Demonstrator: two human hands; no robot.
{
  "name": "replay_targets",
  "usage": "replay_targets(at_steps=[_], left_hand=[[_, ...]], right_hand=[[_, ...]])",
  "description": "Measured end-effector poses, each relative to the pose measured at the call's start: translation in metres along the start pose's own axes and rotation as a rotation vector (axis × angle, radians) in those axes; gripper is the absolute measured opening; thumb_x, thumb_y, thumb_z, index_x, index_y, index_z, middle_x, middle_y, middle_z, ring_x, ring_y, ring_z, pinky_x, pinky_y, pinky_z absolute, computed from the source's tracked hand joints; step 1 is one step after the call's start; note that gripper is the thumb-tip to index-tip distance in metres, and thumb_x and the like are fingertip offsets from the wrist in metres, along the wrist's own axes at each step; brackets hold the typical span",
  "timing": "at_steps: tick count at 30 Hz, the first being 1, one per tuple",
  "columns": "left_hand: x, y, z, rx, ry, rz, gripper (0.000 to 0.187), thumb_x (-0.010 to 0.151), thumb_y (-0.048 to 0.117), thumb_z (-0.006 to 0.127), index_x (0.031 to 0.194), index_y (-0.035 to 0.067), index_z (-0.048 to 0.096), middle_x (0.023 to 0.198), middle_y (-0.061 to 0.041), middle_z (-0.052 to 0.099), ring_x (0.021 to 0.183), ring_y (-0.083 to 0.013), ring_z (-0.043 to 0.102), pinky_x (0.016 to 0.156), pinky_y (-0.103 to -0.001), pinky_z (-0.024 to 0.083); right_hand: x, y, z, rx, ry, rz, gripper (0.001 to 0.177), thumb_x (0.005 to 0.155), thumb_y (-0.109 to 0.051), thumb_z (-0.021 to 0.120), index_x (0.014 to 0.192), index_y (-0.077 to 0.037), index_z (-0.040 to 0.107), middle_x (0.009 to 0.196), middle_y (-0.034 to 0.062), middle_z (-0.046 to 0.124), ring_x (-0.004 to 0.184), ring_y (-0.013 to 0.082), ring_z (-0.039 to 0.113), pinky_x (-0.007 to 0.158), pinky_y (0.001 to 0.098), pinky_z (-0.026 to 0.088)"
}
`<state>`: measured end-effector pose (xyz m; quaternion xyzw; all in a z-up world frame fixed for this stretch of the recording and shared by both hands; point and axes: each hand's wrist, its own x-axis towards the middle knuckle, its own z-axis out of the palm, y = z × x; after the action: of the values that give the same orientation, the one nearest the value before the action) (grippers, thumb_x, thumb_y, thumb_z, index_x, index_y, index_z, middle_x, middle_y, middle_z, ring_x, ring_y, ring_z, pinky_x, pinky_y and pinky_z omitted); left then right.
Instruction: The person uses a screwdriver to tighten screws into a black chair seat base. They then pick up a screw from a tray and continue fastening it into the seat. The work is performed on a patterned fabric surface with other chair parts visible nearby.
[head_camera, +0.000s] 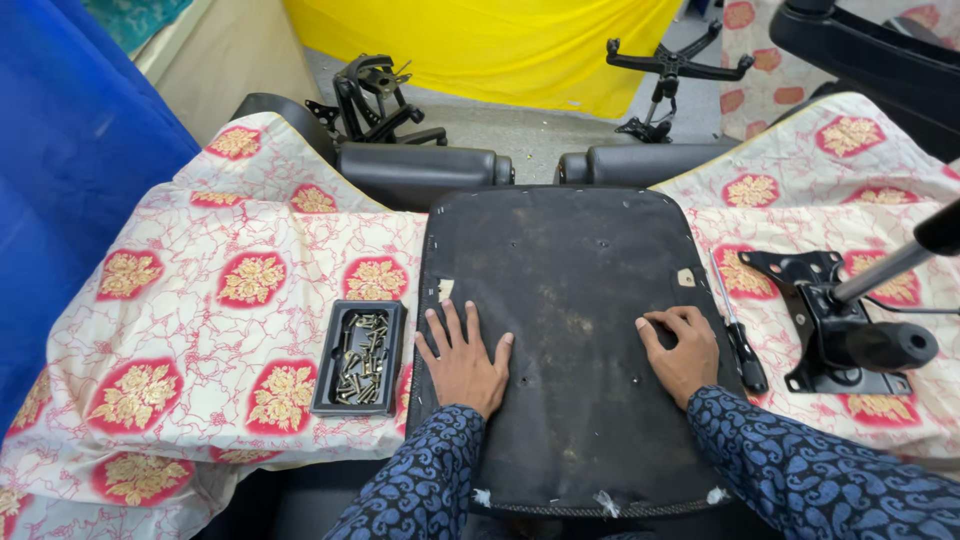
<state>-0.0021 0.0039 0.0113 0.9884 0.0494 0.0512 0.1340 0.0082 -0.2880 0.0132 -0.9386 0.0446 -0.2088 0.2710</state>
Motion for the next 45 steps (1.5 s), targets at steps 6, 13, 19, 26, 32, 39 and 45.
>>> replay_targets(at_steps=[6, 13, 19, 26, 32, 39, 45], left_hand=[[0.001, -0.026, -0.025, -0.262, -0.018, 0.000, 0.074, 0.090, 0.046, 0.065, 0.147, 0.004, 0.044, 0.158, -0.017, 0.037, 0.149, -0.0370, 0.025, 0.118, -0.056, 0.020], [-0.042, -0.088, -0.053, -0.265, 0.192, -0.134, 0.071, 0.080, 0.034, 0.079, 0.136, -0.001, 0.053, 0.144, -0.020, 0.050, 0.139, -0.0385, 0.038, 0.113, -0.053, 0.031], [-0.069, -0.139, -0.059, -0.323, 0.356, -0.354, 0.055, 0.082, 0.026, 0.079, 0.126, 0.000, 0.060, 0.127, -0.016, 0.059, 0.123, -0.0352, 0.053, 0.104, -0.047, 0.043], [-0.071, -0.167, -0.053, -0.314, 0.280, -0.457, 0.075, 0.071, 0.028, 0.087, 0.133, 0.000, 0.054, 0.138, -0.016, 0.052, 0.127, -0.0358, 0.049, 0.102, -0.046, 0.043], [-0.061, -0.182, -0.047, -0.324, 0.155, -0.456, 0.088, 0.072, 0.036, 0.088, 0.143, 0.003, 0.047, 0.148, -0.017, 0.046, 0.136, -0.0356, 0.046, 0.109, -0.046, 0.042], [-0.053, -0.184, -0.046, -0.327, -0.040, -0.546, 0.098, 0.074, 0.044, 0.086, 0.153, 0.016, 0.036, 0.156, -0.013, 0.040, 0.138, -0.0352, 0.043, 0.110, -0.047, 0.043], [-0.054, -0.182, -0.047, -0.313, -0.050, -0.553, 0.100, 0.073, 0.046, 0.087, 0.155, 0.022, 0.035, 0.155, -0.012, 0.043, 0.141, -0.0330, 0.042, 0.110, -0.048, 0.042]], right_hand=[[0.030, -0.076, 0.065, 0.265, -0.093, 0.106, 0.022, 0.093, -0.028, 0.074, 0.103, -0.008, 0.078, 0.095, 0.0079, 0.071, 0.082, 0.0216, 0.069, 0.078, 0.0365, 0.055], [0.014, -0.188, 0.126, 0.444, -0.356, -0.063, 0.022, 0.091, -0.025, 0.074, 0.103, -0.007, 0.079, 0.091, 0.0071, 0.075, 0.074, 0.0175, 0.068, 0.074, 0.0328, 0.054], [-0.009, -0.242, 0.153, 0.510, -0.552, -0.111, 0.023, 0.092, -0.025, 0.074, 0.106, -0.007, 0.079, 0.083, 0.0097, 0.074, 0.071, 0.0162, 0.065, 0.070, 0.0319, 0.052], [-0.014, -0.268, 0.179, 0.508, -0.750, -0.380, 0.028, 0.086, -0.020, 0.073, 0.111, -0.009, 0.076, 0.095, 0.0067, 0.073, 0.076, 0.0176, 0.069, 0.074, 0.0321, 0.056], [-0.020, -0.277, 0.201, 0.404, -0.828, -0.907, 0.036, 0.081, -0.016, 0.075, 0.116, -0.008, 0.075, 0.111, 0.0110, 0.067, 0.099, 0.0317, 0.061, 0.090, 0.0420, 0.051], [-0.019, -0.285, 0.223, 0.190, -0.880, -0.803, 0.031, 0.090, -0.022, 0.071, 0.119, -0.012, 0.075, 0.113, 0.0103, 0.066, 0.106, 0.0319, 0.062, 0.095, 0.0424, 0.050], [-0.025, -0.287, 0.226, 0.123, -0.841, -0.874, 0.024, 0.085, -0.022, 0.075, 0.108, -0.015, 0.080, 0.107, 0.0098, 0.065, 0.108, 0.0306, 0.062, 0.094, 0.0428, 0.051]])
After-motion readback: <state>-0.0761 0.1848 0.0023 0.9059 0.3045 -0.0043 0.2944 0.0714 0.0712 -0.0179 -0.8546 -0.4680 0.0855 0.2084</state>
